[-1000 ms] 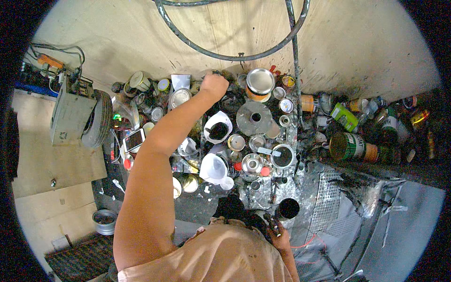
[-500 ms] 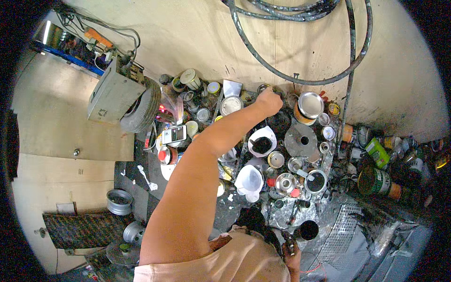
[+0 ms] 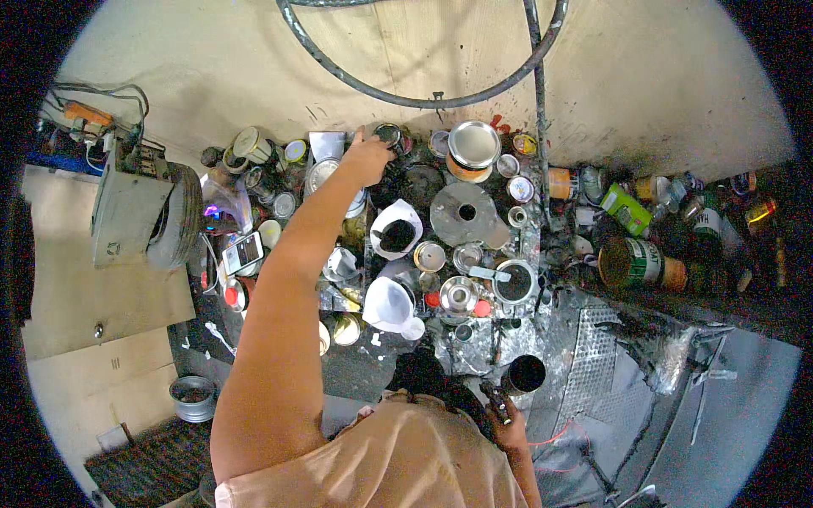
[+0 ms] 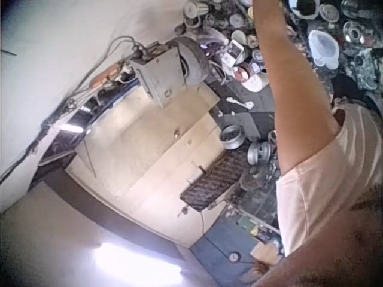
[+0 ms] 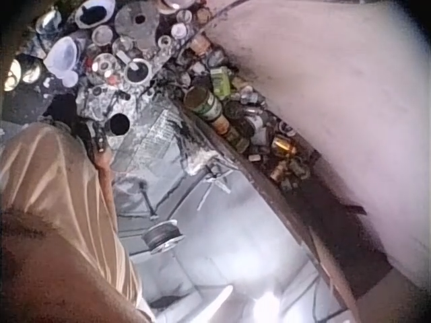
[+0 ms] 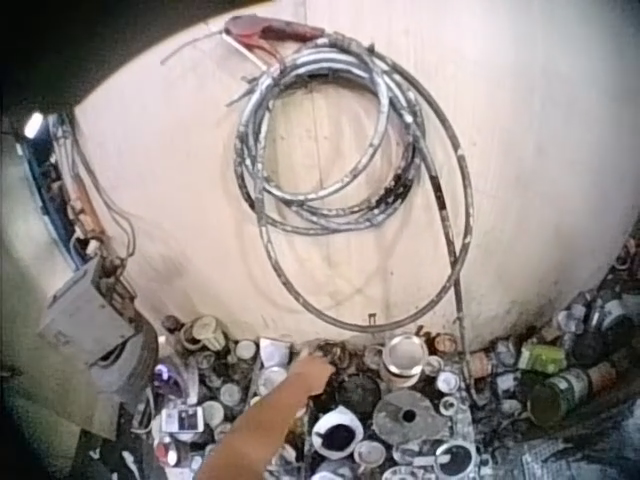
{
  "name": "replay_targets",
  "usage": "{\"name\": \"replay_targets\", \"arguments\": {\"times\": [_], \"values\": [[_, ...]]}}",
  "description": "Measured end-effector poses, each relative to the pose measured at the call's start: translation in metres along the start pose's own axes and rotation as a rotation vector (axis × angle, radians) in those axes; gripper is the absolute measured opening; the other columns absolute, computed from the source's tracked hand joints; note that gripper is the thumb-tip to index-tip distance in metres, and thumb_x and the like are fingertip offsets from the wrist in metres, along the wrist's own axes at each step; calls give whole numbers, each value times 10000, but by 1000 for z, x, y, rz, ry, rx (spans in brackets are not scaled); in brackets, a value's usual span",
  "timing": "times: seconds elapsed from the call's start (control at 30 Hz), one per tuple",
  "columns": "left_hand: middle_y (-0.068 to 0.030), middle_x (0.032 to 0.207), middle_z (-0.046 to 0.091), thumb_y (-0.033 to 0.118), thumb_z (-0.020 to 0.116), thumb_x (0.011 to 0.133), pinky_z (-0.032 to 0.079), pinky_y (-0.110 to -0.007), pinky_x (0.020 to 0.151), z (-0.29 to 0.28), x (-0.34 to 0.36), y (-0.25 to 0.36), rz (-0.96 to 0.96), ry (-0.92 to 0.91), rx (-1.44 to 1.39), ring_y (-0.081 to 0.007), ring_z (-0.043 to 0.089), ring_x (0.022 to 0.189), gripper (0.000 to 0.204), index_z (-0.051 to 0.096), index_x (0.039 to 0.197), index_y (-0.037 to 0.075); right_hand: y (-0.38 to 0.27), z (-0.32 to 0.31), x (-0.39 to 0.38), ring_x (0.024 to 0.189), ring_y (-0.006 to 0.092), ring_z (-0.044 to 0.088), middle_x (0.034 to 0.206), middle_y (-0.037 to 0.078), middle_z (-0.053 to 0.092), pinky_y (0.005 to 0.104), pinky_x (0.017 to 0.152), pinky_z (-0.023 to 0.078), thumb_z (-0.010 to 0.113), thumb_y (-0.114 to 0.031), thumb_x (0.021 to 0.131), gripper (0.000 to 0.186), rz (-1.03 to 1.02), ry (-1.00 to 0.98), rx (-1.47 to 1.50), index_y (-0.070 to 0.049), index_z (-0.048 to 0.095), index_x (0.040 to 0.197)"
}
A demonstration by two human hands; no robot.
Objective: The recorder is painting car wheel rims and preparing paint equipment in a workshop.
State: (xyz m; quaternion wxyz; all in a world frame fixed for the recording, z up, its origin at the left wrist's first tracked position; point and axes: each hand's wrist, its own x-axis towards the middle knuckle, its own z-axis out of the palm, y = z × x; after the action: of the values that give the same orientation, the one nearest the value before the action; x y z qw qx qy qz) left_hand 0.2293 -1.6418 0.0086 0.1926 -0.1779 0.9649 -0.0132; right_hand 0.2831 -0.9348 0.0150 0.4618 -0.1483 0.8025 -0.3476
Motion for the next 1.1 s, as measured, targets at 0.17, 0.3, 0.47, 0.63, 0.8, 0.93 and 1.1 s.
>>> {"name": "replay_targets", "arguments": {"times": [0.17, 0.3, 0.47, 0.63, 0.8, 0.93, 1.1], "values": [[-87, 1207, 651, 74, 681, 783, 349, -539, 1141, -13, -30, 11, 38, 359, -157, -262, 539, 1279, 385, 721, 1158, 148, -56, -5, -7, 789, 142, 657, 951, 92, 710, 320, 679, 545, 756, -220, 919, 509, -19, 74, -130, 27, 580, 1327], [-196, 1195, 681, 86, 676, 781, 499, -457, 1006, -3, -27, 25, -117, 37, -435, -348, 637, 1158, 550, 617, 1328, 83, -53, -3, -8, 772, 146, 639, 925, 106, 708, 328, 698, 518, 771, -255, 902, 514, -17, 119, -51, 38, 599, 1287], [-329, 1081, 676, 32, 608, 805, 529, -507, 914, 48, -9, 30, -252, -18, -561, -449, 663, 1060, 661, 432, 1438, 102, -27, 0, 0, 756, 125, 616, 905, 60, 699, 308, 666, 500, 753, -210, 912, 426, 87, 47, 34, 10, 620, 1252], [-334, 1119, 667, 57, 742, 753, 507, -491, 973, 55, -13, 38, -123, 72, -829, -464, 639, 1120, 978, 218, 1576, 136, -24, -1, 2, 745, 109, 603, 894, 31, 693, 295, 655, 490, 739, -165, 922, 376, 0, 83, -100, -6, 630, 1245], [-347, 1394, 518, 67, 807, 730, 455, -454, 1084, 61, 3, 36, -88, -24, -857, -431, 553, 1283, 1172, 70, 1620, 259, -14, 2, -3, 748, 101, 608, 891, 28, 689, 283, 639, 489, 733, -153, 929, 379, -29, 118, -21, -12, 621, 1262], [-370, 1430, 465, 31, 792, 756, 421, -458, 1130, 80, 16, 34, -71, -41, -874, -463, 491, 1337, 1186, 27, 1619, 309, -39, 1, -11, 766, 103, 626, 900, 20, 695, 292, 610, 500, 737, -163, 929, 379, 118, 65, 73, -24, 627, 1263], [-406, 1436, 427, 30, 798, 775, 385, -468, 1163, 92, 28, 39, -35, -74, -928, -494, 422, 1384, 1185, 14, 1620, 303, -28, 1, -10, 782, 103, 629, 934, 32, 709, 298, 645, 511, 736, -164, 930, 397, 186, 28, 1, -39, 626, 1290]]}}
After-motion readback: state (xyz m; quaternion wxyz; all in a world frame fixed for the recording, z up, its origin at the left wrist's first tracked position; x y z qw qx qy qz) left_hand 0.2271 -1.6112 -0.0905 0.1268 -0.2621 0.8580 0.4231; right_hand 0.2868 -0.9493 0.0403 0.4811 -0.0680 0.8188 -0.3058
